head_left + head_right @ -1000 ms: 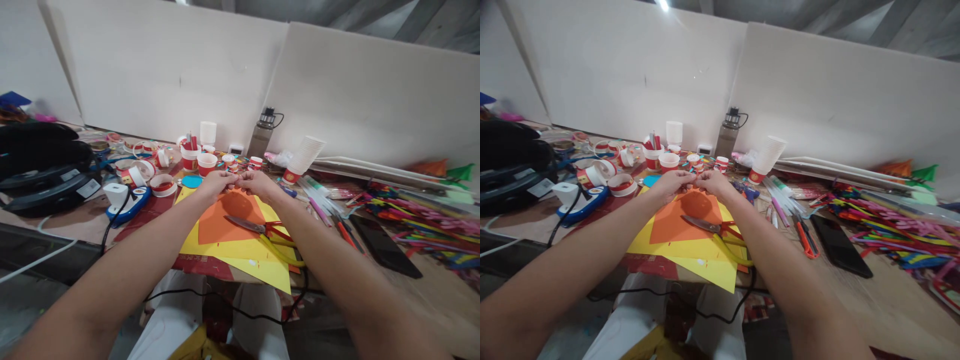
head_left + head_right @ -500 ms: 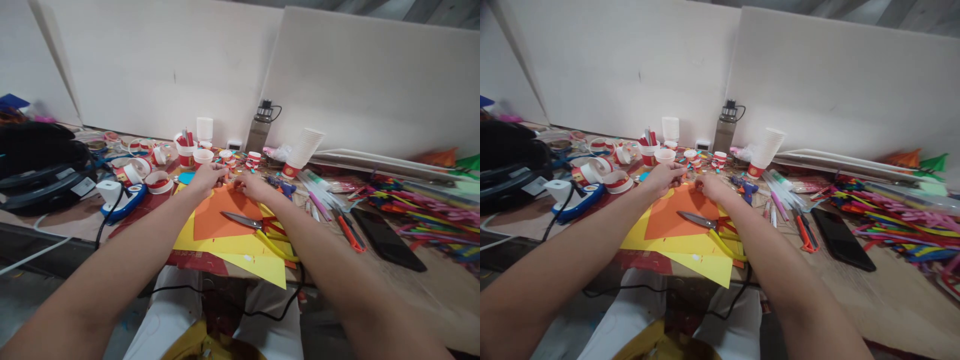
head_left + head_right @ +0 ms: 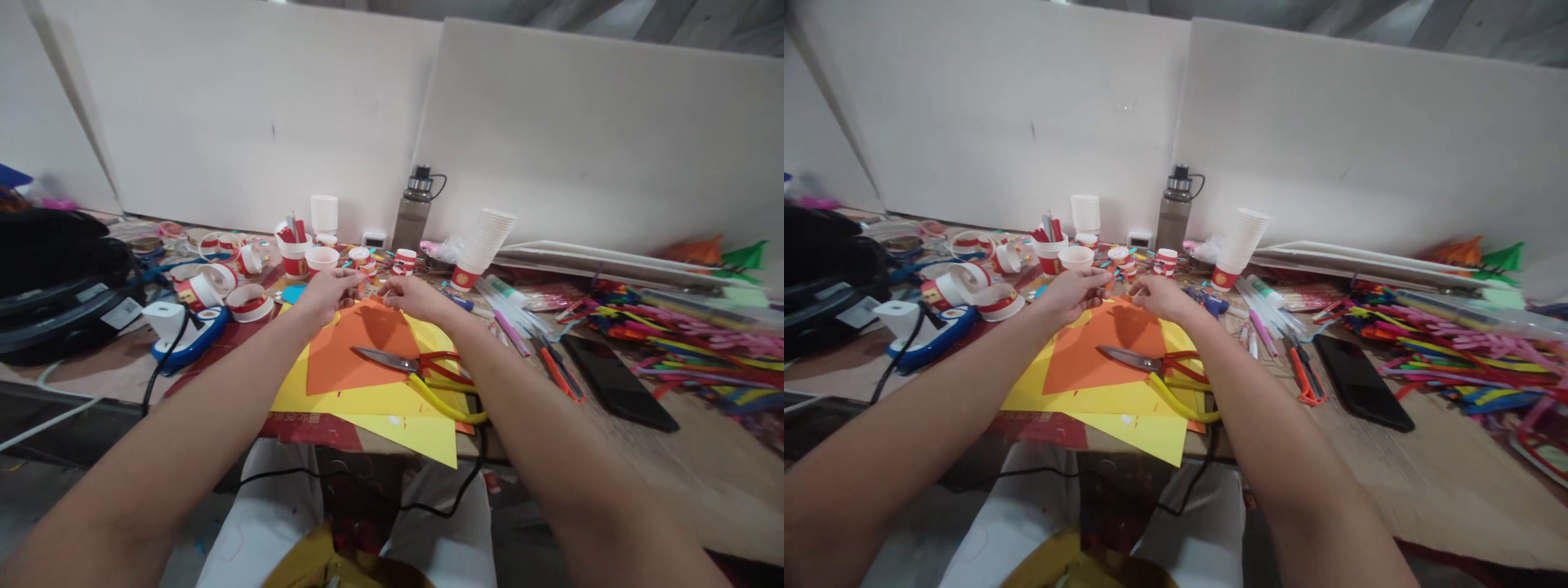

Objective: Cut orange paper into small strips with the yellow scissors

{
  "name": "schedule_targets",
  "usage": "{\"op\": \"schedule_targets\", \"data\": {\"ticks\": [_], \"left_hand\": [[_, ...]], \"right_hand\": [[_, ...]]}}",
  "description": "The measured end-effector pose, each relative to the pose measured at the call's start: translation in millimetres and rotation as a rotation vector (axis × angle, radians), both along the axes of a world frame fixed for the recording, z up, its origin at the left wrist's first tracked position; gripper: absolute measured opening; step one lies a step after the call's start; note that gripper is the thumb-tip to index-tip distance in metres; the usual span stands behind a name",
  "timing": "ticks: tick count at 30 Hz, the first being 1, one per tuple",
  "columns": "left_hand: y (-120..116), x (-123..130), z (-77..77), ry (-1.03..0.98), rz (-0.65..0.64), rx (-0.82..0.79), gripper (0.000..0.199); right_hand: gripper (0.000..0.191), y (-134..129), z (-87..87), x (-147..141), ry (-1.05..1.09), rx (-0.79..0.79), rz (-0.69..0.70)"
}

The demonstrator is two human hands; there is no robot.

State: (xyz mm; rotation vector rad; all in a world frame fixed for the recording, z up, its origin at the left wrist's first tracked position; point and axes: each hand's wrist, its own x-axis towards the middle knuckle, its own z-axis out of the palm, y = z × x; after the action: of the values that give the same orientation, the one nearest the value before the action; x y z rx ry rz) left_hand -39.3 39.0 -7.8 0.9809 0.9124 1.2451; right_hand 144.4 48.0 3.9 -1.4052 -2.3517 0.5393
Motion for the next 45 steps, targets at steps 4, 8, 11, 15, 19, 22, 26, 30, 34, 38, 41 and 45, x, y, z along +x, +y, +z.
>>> {"op": "schedule_targets", "data": {"ticks": [4,8,11,15,19,22,26,30,34,38,41,45], "left_hand": [[-1,0,-0.6,-0.002,-0.004,0.037,0.02],[-4,3,-0.2,0.006,-0.068,0.109,0.022],[-5,3,0.5,0.028,-0.096,0.159,0.022],[-4,3,0.2,0.055,-0.12,0.179,0.023],[-4,3,-0.9,0.08,-0.132,0.169,0.023],[-4,4,-1.8,0.104,-0.133,0.175,0.024],[-3,4,-2.7,0.152,-0.136,0.188,0.024],[-3,2,-1.8,0.166,-0.143,0.193,0.024],[-5,2,0.8,0.146,-0.139,0.155,0.023],[-6,2,2.2,0.105,-0.152,0.136,0.022],[-7,3,2.3,0.102,-0.162,0.133,0.021],[-6,2,2.5,0.076,-0.191,0.137,0.021]], "right_hand": [[0.003,-8,8.2,-8,0.529,-0.145,-0.159],[0.008,-17,11.6,-15,0.725,-0.208,-0.204],[0.009,-22,11.7,-16,0.729,-0.207,-0.22],[0.01,-23,9.2,-15,0.716,-0.182,-0.22],[0.009,-22,6.9,-14,0.736,-0.171,-0.227],[0.008,-23,5.8,-14,0.714,-0.165,-0.217],[0.008,-23,4.6,-15,0.689,-0.163,-0.203],[0.009,-24,5.0,-15,0.696,-0.19,-0.195],[0.013,-26,8.0,-16,0.749,-0.216,-0.225],[0.014,-28,11.0,-17,0.805,-0.276,-0.233],[0.013,-29,11.9,-18,0.813,-0.27,-0.245],[0.015,-30,12.7,-19,0.804,-0.258,-0.287]]}}
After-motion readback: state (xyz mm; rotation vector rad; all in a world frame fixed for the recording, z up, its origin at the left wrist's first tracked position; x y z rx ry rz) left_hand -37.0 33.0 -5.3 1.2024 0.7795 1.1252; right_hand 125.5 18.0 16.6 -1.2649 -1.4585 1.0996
